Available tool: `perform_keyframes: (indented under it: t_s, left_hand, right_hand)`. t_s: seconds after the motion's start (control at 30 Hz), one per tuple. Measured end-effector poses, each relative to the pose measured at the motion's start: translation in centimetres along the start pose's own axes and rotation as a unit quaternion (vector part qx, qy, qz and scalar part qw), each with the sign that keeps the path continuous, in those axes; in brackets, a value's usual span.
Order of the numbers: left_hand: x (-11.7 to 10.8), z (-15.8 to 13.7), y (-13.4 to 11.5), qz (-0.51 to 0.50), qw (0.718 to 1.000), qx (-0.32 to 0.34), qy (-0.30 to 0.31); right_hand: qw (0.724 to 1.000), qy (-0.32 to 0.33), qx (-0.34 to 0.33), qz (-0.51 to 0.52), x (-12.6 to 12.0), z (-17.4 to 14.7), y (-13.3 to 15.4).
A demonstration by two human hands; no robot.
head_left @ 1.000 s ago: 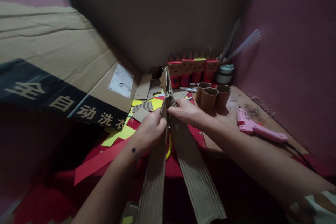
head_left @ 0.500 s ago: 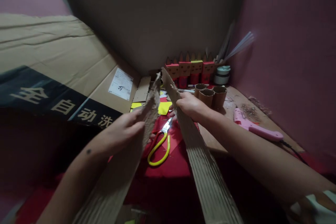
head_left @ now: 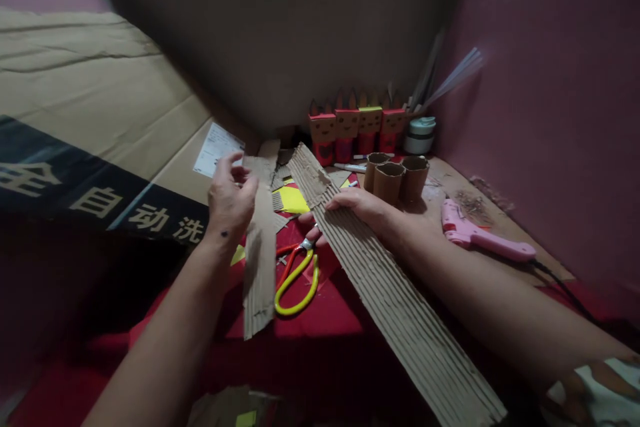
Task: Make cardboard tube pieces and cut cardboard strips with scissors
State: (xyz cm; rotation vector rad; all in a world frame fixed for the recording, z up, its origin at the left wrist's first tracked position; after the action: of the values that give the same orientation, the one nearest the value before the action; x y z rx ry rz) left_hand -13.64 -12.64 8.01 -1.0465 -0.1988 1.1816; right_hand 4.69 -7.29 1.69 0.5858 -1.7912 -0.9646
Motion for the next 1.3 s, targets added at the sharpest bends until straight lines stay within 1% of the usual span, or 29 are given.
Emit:
perform_keyframes:
  t_s: [0.03,0.07,0.13,0.17,0.23,0.3,0.43,0.57,0.63,0.73,0.8,0.87,0.9,1.0,1.1,1.17,1.2,1.23,1.3]
  left_hand:
    - [0.9,-0.2,-0.6,-0.007,0.999,0.046,0.026]
    - [2.1,-0.6,-1.3,-0.024,0.993,0.089,0.071]
    - [4.1,-1.5,-2.7,-0.058,0.971,0.161,0.166]
    - [4.9,-2.0,-3.3,-0.062,0.957,0.199,0.201]
    - [6.0,-2.5,-4.3,-0.05,0.935,0.256,0.241]
    - [6.4,-2.6,-4.8,-0.04,0.925,0.284,0.25]
    - [6.5,-2.3,-5.0,-0.014,0.918,0.309,0.248]
    - [6.5,-2.6,-4.5,-0.005,0.916,0.322,0.241]
    - [6.4,-2.9,-4.3,-0.009,0.916,0.336,0.222]
    - [6.0,-3.5,-4.2,0.004,0.908,0.381,0.176]
    - [5.7,-3.8,-4.3,0.014,0.902,0.402,0.158]
    - [5.5,-4.0,-4.4,0.013,0.895,0.415,0.162]
    - [5.6,-4.1,-4.4,0.01,0.892,0.418,0.174]
    - [6.0,-4.2,-4.0,0.011,0.892,0.398,0.215]
    - [6.2,-4.1,-3.5,0.026,0.908,0.355,0.22]
    - [5.8,-4.1,-3.6,0.033,0.913,0.355,0.198]
    - [5.4,-4.0,-3.8,0.033,0.916,0.359,0.175]
    - [4.7,-3.9,-4.0,0.029,0.921,0.361,0.144]
    - [3.2,-3.5,-4.3,0.02,0.934,0.35,0.062]
  right_hand:
    - [1.0,0.004,-0.017,0.002,-0.1,0.0,-0.1]
    - [0.999,0.008,-0.037,0.003,-0.2,0.0,-0.1]
    - [0.998,0.01,-0.068,0.005,-0.2,0.0,-0.2]
    - [0.997,0.009,-0.073,0.005,-0.2,-0.1,-0.2]
    - [0.998,0.001,-0.07,0.004,-0.2,-0.2,-0.3]
    - [0.998,-0.006,-0.057,-0.011,-0.2,-0.3,-0.6]
    - [0.997,-0.008,-0.036,-0.065,-0.3,-0.3,-1.1]
    - [0.997,-0.005,-0.027,-0.072,-0.3,-0.4,-1.3]
    - [0.998,-0.005,-0.02,-0.063,-0.3,-0.4,-1.5]
    - [0.998,0.001,-0.011,-0.062,-0.2,-0.4,-1.7]
    - [0.998,0.006,-0.007,-0.068,-0.2,-0.4,-1.8]
    - [0.997,0.008,-0.003,-0.072,-0.3,-0.4,-2.0]
    - [0.997,0.009,-0.001,-0.07,-0.3,-0.5,-2.0]
    - [0.998,0.016,0.009,-0.063,-0.1,-0.6,-2.4]
    - [0.997,0.037,0.046,-0.058,0.6,-0.8,-3.2]
    - [0.996,0.045,0.056,-0.049,1.0,-0.8,-3.4]
    - [0.997,0.042,0.049,-0.042,1.0,-0.8,-3.3]
    - [0.998,0.036,0.036,-0.034,1.0,-0.8,-3.1]
    - [1.0,0.024,0.005,-0.019,0.8,-0.9,-2.4]
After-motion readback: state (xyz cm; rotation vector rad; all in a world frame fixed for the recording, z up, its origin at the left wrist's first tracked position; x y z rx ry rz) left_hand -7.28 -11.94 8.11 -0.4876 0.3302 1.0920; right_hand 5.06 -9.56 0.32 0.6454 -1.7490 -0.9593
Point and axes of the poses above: each hand's wrist, its own z-axis towards the middle knuckle, its own x-axis out of the palm, y = z × x, the point moved 5 cm from there along z, towards the middle knuckle, and after that the axes turned 4 degrees about -y, right-handed, at the moved point
